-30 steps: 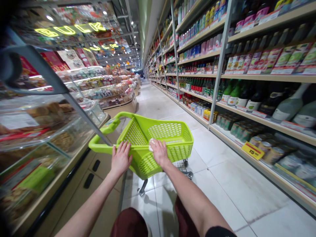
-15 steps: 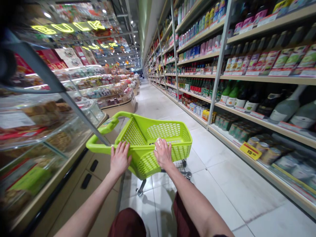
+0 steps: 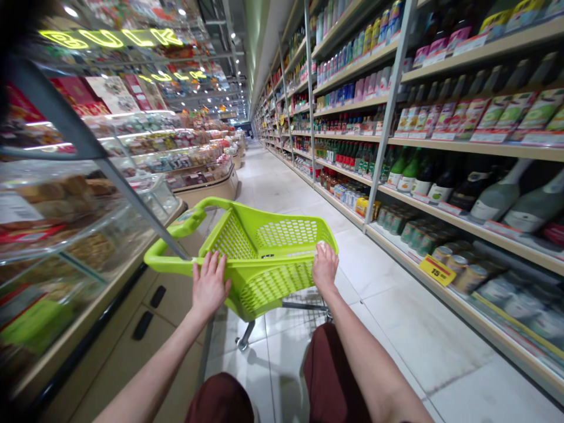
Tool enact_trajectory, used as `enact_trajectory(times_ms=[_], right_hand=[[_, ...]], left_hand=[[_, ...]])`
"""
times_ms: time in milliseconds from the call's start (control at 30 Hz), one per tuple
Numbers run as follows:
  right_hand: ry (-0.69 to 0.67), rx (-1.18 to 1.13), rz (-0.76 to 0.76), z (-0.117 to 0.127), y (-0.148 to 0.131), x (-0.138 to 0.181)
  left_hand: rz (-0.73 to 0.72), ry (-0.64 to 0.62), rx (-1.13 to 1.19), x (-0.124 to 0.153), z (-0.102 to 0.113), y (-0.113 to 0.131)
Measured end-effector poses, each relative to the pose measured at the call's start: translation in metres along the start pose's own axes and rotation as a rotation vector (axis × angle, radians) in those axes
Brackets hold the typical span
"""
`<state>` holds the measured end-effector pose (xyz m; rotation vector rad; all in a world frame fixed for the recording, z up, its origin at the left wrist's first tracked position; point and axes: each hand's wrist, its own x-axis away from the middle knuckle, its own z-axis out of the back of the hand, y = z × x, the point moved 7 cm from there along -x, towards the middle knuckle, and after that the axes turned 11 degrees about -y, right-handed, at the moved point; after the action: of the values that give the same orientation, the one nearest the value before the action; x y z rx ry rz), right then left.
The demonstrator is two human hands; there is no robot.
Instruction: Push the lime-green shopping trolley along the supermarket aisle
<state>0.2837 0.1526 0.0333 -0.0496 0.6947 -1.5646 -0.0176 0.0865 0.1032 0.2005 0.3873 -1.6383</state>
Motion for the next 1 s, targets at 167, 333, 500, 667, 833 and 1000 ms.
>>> enact_trajectory(times_ms=[167,333,500,667,833,1000], right_hand=[[-0.081,-0.060,0.231,-0.018,-0.056,0.005],[-0.096,-0.058,0.292,-0.012,-0.031,-0.002],[0.050,-0.085,0.082,0.008,0.036,-0.018],[0.060,-0.141,0.120,-0.003,0.003,-0.013],[-0.073,-0.167,0.390,-0.023,-0.099,0.015],[-0.122,-0.147,0.548,-0.024,-0.126,0.027]], left_hand=[[0.008,0.005,-0.006,0.001,-0.001,0.000],[0.001,-0.002,-0.003,0.002,0.000,0.000],[0.019,-0.008,0.034,0.001,0.000,0.001],[0.040,-0.014,0.017,0.001,-0.001,0.004],[0.053,-0.017,-0.005,0.001,0.001,0.006],[0.050,-0.052,-0.042,0.001,0.004,0.007]])
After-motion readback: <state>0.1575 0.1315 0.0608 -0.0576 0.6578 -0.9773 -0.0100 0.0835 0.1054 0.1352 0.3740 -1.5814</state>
